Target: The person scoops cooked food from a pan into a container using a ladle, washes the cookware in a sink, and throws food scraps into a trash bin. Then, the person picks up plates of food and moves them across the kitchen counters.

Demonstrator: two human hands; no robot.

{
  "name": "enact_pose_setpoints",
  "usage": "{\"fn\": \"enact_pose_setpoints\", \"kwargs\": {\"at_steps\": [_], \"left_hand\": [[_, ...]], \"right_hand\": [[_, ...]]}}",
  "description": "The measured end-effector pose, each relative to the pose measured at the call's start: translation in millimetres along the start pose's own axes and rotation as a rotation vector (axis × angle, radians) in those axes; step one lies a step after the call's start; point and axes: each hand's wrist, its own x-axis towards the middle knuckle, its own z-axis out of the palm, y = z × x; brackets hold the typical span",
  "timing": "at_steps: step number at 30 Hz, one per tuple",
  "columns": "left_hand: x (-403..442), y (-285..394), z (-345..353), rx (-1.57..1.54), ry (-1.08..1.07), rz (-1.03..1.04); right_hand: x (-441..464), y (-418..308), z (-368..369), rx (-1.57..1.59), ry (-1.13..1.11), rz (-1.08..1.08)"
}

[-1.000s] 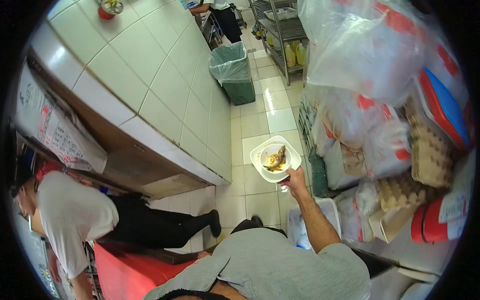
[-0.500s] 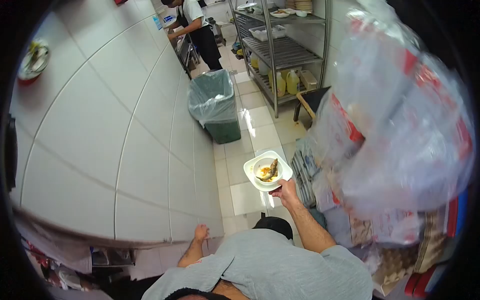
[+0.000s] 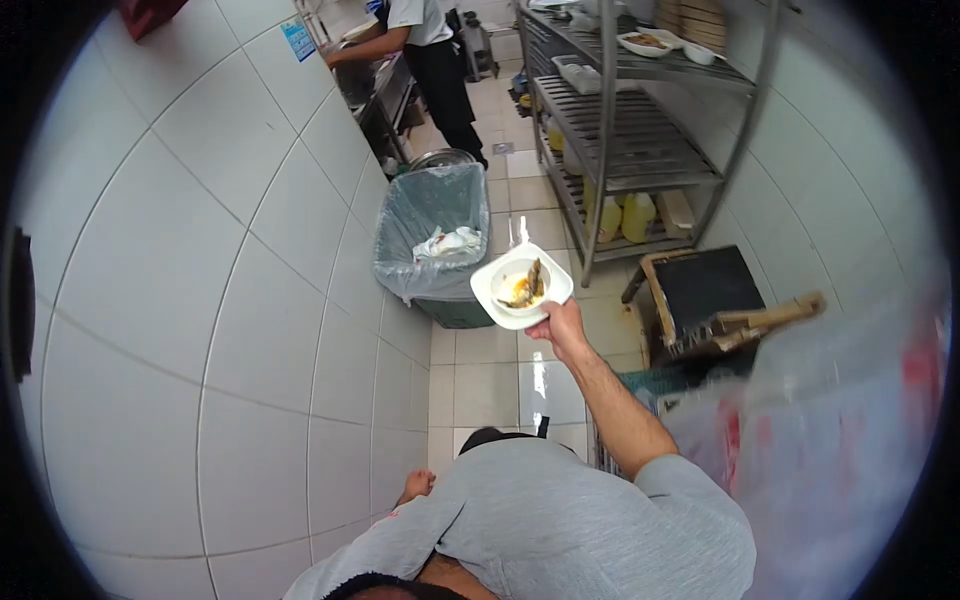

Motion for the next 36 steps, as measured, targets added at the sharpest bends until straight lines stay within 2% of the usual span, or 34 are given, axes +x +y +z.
{"fn": "enact_pose_setpoints", "kwargs": {"at_steps": [2, 3, 5, 8, 9, 11, 13, 15, 17, 19, 21, 25, 26, 27, 28, 29, 30, 31, 32, 36], "left_hand": [[23.9, -58.3, -14.6, 0.438, -0.187, 0.327], [33.3, -64.3, -7.9, 0.423, -0.187, 0.313], [49.4, -47.2, -6.1, 0.941, -0.144, 0.282], [94.0, -33.6, -20.2, 0.844, -0.099, 0.319], [105.3, -25.2, -30.6, 0.667, -0.055, 0.139], [149.1, 12.4, -41.2, -0.206, 0.151, -0.220], [180.2, 72.1, -50.7, -0.792, 0.362, -0.219], [201.9, 166.2, -68.6, -0.865, 0.551, -0.293], [208.9, 198.3, -84.4, -0.847, 0.607, -0.323], [220.7, 209.2, -79.4, -0.829, 0.676, -0.352], [212.5, 205.2, -62.0, -0.849, 0.821, -0.503], [164.3, 198.8, 26.7, -1.143, 1.103, -0.527], [150.0, 212.8, 51.0, -1.292, 1.029, -0.660], [143.4, 211.2, 87.4, -1.205, 0.921, -0.646], [136.1, 226.8, 117.6, -0.710, 0.719, -0.577], [135.2, 241.1, 140.5, -0.001, 0.530, -0.461], [123.9, 257.4, 178.1, 0.374, 0.522, -0.231], [127.2, 271.1, 192.5, 0.197, 0.446, -0.490], [131.1, 282.3, 206.6, 0.130, 0.447, -0.563], [140.8, 313.0, 245.2, 0.073, 0.487, -0.633]], "right_hand": [[65.0, -10.9, 29.2, 0.053, -0.084, 0.021], [99.0, -18.0, 45.5, 0.036, -0.101, 0.007], [171.8, -27.4, 74.6, 0.024, -0.154, -0.014], [263.3, -50.5, 126.4, 0.003, -0.169, 0.030], [288.5, -52.3, 141.8, 0.025, -0.169, 0.019], [346.8, -64.4, 174.9, 0.021, -0.179, 0.023], [414.7, -73.2, 204.9, -0.012, -0.220, 0.039], [474.4, -75.0, 233.1, -0.017, -0.246, 0.021], [513.5, -84.3, 277.3, -0.013, -0.269, 0.006], [576.5, -80.4, 305.6, -0.020, -0.299, 0.025], [636.0, -77.1, 336.1, -0.057, -0.333, 0.026], [741.6, -53.3, 409.9, -0.106, -0.394, 0.039], [758.8, -45.5, 425.0, -0.109, -0.426, 0.015], [770.1, -44.2, 440.1, -0.104, -0.447, 0.037], [782.6, -45.2, 455.7, -0.120, -0.447, 0.064], [793.5, -45.2, 469.2, -0.138, -0.446, 0.091], [803.7, -43.2, 481.1, -0.135, -0.467, 0.106], [823.8, -24.4, 500.7, -0.162, -0.474, 0.159], [830.3, -19.6, 515.7, -0.162, -0.502, 0.198], [841.3, -6.9, 553.3, -0.185, -0.568, 0.281]]}}
